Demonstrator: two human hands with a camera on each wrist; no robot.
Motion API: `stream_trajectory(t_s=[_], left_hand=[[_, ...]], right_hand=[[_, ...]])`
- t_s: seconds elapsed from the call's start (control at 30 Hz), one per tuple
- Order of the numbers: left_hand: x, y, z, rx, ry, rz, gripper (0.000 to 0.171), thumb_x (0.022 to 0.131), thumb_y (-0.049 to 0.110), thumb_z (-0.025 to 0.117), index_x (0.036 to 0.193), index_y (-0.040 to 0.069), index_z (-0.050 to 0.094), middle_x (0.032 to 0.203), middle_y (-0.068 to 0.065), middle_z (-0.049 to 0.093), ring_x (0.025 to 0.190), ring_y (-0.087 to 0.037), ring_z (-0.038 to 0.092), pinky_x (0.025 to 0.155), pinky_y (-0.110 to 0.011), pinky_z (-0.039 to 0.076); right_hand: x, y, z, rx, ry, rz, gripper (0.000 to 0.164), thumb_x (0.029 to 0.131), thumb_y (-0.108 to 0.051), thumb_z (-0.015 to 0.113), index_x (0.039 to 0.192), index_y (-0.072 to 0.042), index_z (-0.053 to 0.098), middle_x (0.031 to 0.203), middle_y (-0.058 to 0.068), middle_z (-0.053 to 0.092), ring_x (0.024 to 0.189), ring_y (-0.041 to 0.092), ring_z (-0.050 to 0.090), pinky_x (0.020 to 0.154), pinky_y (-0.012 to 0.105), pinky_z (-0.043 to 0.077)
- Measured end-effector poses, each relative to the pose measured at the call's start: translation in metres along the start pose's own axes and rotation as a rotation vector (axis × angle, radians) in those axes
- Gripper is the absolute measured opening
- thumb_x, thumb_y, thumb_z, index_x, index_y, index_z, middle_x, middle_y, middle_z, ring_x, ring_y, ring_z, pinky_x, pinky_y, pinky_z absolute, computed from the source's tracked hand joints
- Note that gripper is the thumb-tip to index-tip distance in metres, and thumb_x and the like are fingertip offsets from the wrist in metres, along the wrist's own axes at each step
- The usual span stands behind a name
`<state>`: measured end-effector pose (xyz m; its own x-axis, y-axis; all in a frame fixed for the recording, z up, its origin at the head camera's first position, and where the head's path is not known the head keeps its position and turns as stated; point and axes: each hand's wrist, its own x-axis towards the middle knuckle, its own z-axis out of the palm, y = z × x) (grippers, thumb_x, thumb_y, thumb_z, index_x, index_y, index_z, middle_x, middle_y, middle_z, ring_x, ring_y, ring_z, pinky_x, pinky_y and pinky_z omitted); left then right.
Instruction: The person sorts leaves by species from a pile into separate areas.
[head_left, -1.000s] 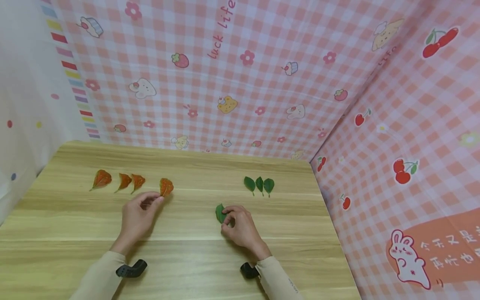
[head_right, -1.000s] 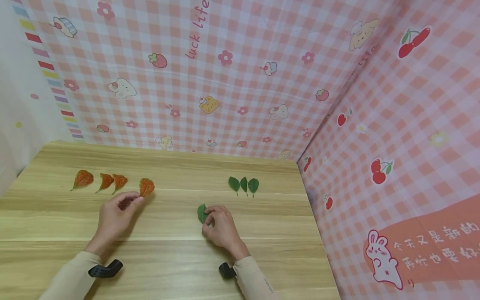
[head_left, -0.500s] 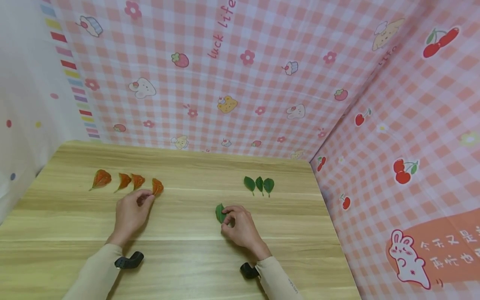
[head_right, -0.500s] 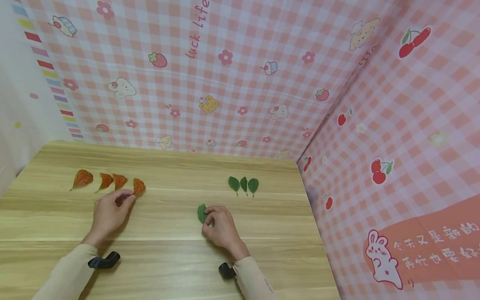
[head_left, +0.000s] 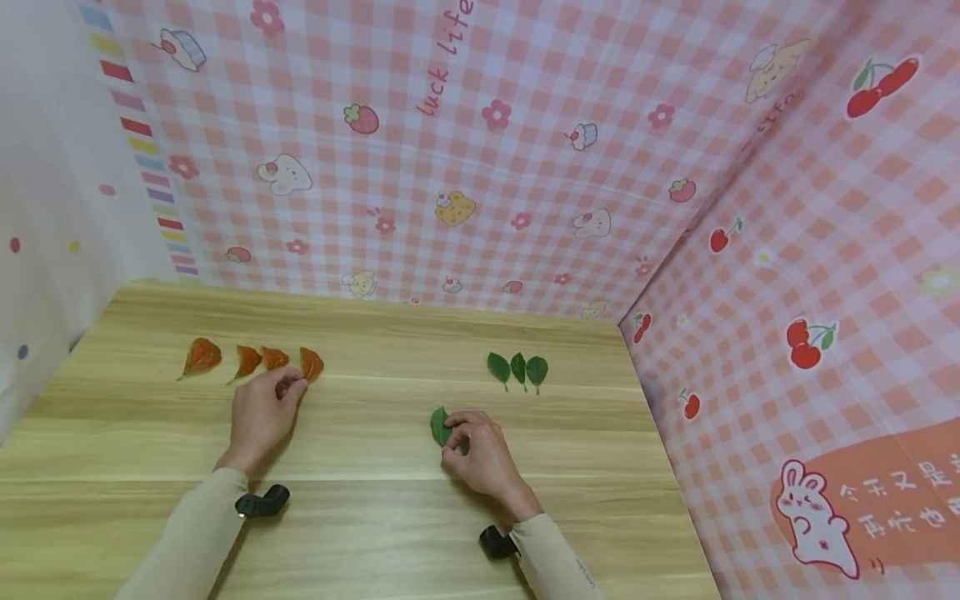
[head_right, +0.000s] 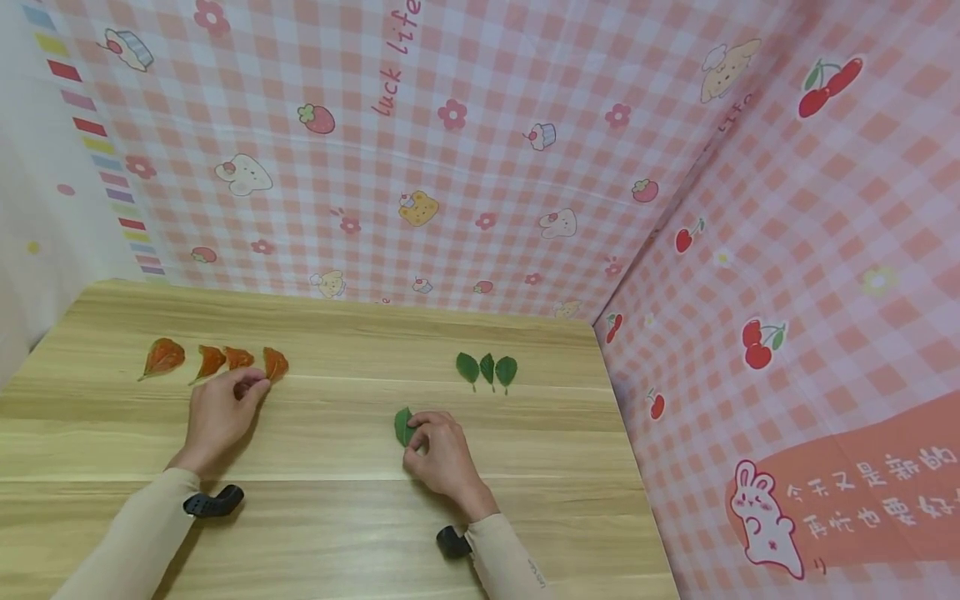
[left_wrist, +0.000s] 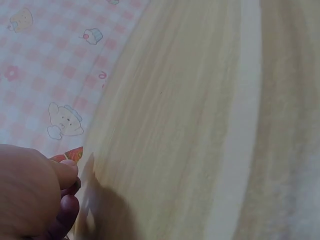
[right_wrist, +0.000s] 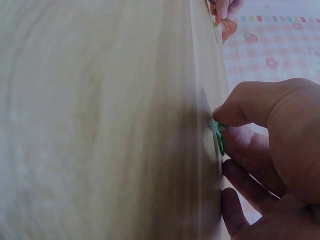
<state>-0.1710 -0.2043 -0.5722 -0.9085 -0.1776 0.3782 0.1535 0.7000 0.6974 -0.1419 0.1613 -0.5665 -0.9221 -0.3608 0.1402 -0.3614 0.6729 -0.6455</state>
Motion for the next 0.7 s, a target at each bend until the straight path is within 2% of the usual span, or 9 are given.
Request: stream_trajectory(t_s=[0.33, 0.7], left_hand=[[0.007, -0.011, 0.001, 0.034, -0.031, -0.023, 0.010, 0.102, 0.008, 0.083, 0.105, -0.001, 0.084, 0.087, -0.017, 0.081, 0.073, -0.021, 0.065, 0.068, -0.030, 0.042], [0.006, -0.016, 0.004, 0.034, 0.050, 0.015, 0.010, 0.098, 0.008, 0.089, 0.103, -0.001, 0.086, 0.092, -0.019, 0.086, 0.080, -0.039, 0.081, 0.077, -0.033, 0.050]], right_hand=[[0.000, 0.000, 0.002, -0.003, 0.007, 0.002, 0.017, 0.091, -0.002, 0.080, 0.077, -0.010, 0.076, 0.129, 0.008, 0.081, 0.133, 0.031, 0.071, 0.119, 0.054, 0.055], [0.000, 0.001, 0.002, -0.007, 0.011, 0.004, 0.018, 0.091, -0.002, 0.080, 0.077, -0.012, 0.075, 0.129, 0.007, 0.081, 0.133, 0.030, 0.071, 0.119, 0.053, 0.055]])
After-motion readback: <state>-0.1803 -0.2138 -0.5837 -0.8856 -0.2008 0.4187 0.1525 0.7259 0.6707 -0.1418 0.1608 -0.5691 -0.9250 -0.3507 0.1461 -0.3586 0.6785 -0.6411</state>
